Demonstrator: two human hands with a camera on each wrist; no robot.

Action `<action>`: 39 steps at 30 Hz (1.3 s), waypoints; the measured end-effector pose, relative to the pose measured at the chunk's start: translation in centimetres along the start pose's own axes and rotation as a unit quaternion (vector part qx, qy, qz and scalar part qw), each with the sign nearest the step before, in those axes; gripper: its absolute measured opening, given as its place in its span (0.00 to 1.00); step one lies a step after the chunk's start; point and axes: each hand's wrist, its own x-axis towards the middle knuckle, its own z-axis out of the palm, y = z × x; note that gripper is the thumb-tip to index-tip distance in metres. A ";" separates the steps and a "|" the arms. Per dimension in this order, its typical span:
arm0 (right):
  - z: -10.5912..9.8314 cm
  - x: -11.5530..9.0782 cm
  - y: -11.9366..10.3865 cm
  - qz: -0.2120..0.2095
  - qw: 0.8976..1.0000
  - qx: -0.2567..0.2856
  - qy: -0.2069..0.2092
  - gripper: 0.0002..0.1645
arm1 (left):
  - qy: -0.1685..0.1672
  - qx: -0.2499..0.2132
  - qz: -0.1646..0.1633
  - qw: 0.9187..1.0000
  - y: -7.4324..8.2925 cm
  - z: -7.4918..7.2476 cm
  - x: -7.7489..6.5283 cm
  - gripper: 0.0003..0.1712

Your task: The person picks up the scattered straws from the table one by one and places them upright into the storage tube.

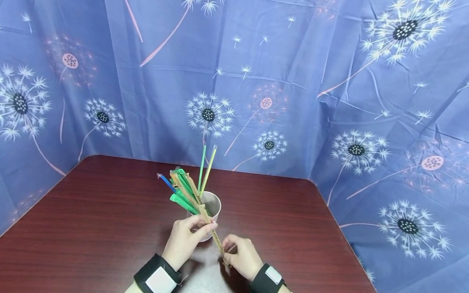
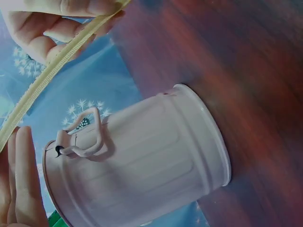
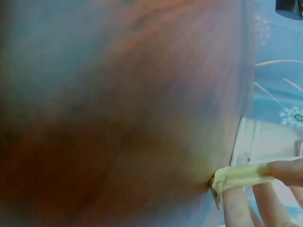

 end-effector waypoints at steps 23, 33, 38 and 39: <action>-0.1 -0.4 0.5 0.054 0.996 0.018 -0.070 0.11 | 0.268 -0.150 0.157 0.939 1.4 -3.1 1.9 0.06; -0.1 -0.5 0.6 0.058 0.995 0.023 -0.072 0.11 | 0.279 -0.096 0.151 0.943 1.4 -3.4 1.6 0.07; 0.0 -0.4 0.6 0.065 0.995 0.022 -0.074 0.10 | 0.286 -0.076 0.159 0.942 1.0 -3.4 1.5 0.07; 0.0 -0.4 0.6 0.067 0.995 0.021 -0.074 0.10 | 0.289 -0.075 0.163 0.940 0.9 -3.4 1.5 0.07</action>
